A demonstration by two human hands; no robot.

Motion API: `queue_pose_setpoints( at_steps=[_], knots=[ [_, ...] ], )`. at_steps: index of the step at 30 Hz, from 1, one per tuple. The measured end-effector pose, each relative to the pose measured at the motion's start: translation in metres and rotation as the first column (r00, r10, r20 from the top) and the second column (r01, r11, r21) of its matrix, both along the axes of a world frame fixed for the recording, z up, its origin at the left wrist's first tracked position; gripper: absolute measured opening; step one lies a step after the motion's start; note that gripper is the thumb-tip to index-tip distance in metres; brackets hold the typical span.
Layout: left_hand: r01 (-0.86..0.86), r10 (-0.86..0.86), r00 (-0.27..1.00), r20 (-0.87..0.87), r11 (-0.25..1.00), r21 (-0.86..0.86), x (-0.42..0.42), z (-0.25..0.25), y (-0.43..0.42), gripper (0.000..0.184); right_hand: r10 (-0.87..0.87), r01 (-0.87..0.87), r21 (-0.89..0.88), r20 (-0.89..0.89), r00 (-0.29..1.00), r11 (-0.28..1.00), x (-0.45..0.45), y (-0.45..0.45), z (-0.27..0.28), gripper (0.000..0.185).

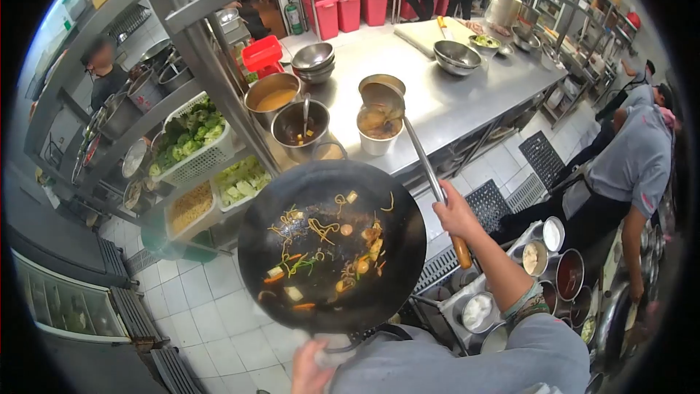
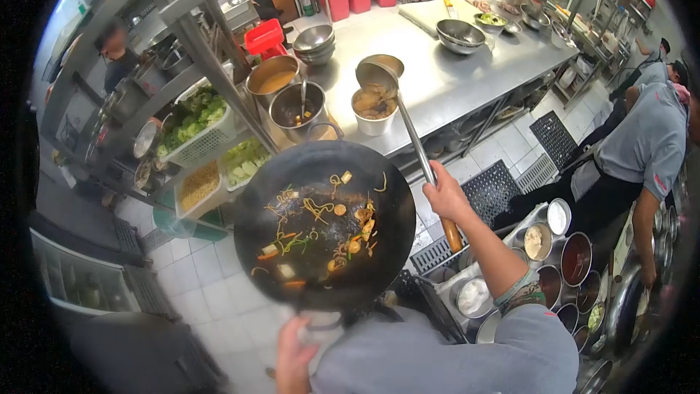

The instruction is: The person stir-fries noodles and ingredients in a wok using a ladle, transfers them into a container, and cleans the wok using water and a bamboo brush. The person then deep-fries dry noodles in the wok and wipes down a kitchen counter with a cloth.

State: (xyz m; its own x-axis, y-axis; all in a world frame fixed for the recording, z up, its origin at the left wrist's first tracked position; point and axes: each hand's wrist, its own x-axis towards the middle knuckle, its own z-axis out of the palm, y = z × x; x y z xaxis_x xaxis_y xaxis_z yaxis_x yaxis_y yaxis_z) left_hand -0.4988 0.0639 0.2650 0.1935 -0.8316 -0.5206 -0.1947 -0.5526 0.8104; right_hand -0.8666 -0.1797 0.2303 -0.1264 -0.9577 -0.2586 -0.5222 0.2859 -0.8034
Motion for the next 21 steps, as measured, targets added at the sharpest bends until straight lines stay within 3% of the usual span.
queue_pose_setpoints(
  at_steps=[1, 2, 3, 5, 6, 8, 10, 11, 14, 16, 18, 20, 21],
  knots=[
    [-0.274, 0.338, 0.921, -0.194, 0.915, 0.298, -0.006, 0.018, -0.018, 0.019, 0.013, -0.014, -0.011, -0.095, 0.995, 1.000, -0.001, -0.001, 0.005, 0.051],
    [-0.426, 0.667, 0.700, -0.255, 0.677, 0.601, -0.010, 0.028, -0.028, 0.020, 0.027, -0.032, -0.022, -0.189, 0.982, 0.999, 0.000, -0.002, 0.009, 0.051],
    [-0.425, 0.667, 0.703, -0.247, 0.672, 0.607, -0.011, 0.029, -0.025, 0.020, 0.022, -0.032, -0.045, -0.197, 0.980, 0.998, 0.002, -0.003, 0.011, 0.051],
    [-0.374, 0.487, 0.851, -0.199, 0.826, 0.421, -0.012, 0.030, -0.018, 0.017, 0.022, -0.023, -0.002, -0.206, 0.978, 1.000, 0.000, -0.006, 0.015, 0.051],
    [-0.374, 0.486, 0.852, -0.193, 0.824, 0.425, -0.010, 0.028, -0.019, 0.017, 0.020, -0.014, 0.030, -0.220, 0.975, 0.999, 0.000, -0.005, 0.015, 0.051],
    [-0.391, 0.626, 0.719, -0.302, 0.724, 0.568, -0.008, 0.024, -0.025, 0.015, 0.009, -0.020, -0.046, -0.242, 0.970, 0.999, -0.008, -0.005, -0.006, 0.052],
    [-0.378, 0.622, 0.706, -0.339, 0.736, 0.561, -0.022, 0.042, -0.036, 0.015, 0.003, -0.002, -0.210, 0.004, 1.000, 0.978, -0.011, -0.008, -0.016, 0.052],
    [-0.366, 0.616, 0.694, -0.373, 0.748, 0.553, -0.027, 0.052, -0.041, 0.014, -0.123, 0.084, 0.115, 0.394, 0.911, 0.990, -0.001, -0.010, 0.025, 0.047],
    [-0.352, 0.602, 0.671, -0.433, 0.772, 0.529, -0.026, 0.046, -0.038, 0.013, -0.140, 0.023, 0.194, 0.617, 0.775, 0.981, -0.003, -0.005, 0.049, 0.043],
    [-0.348, 0.609, 0.660, -0.439, 0.767, 0.540, -0.023, 0.042, -0.032, 0.013, -0.166, 0.016, 0.238, 0.624, 0.764, 0.971, -0.002, 0.006, 0.073, 0.043],
    [-0.369, 0.598, 0.657, -0.458, 0.786, 0.496, -0.024, 0.047, -0.022, 0.014, -0.162, -0.103, 0.333, 0.678, 0.716, 0.937, -0.007, 0.026, 0.101, 0.042],
    [-0.420, 0.626, 0.645, -0.439, 0.770, 0.480, -0.030, 0.060, -0.012, 0.015, -0.005, -0.184, 0.375, 0.450, 0.893, 0.909, -0.002, 0.047, 0.126, 0.045],
    [-0.459, 0.624, 0.679, -0.387, 0.772, 0.439, -0.031, 0.063, -0.001, 0.016, 0.013, -0.212, 0.386, 0.459, 0.888, 0.898, 0.006, 0.062, 0.133, 0.045]
  ],
)
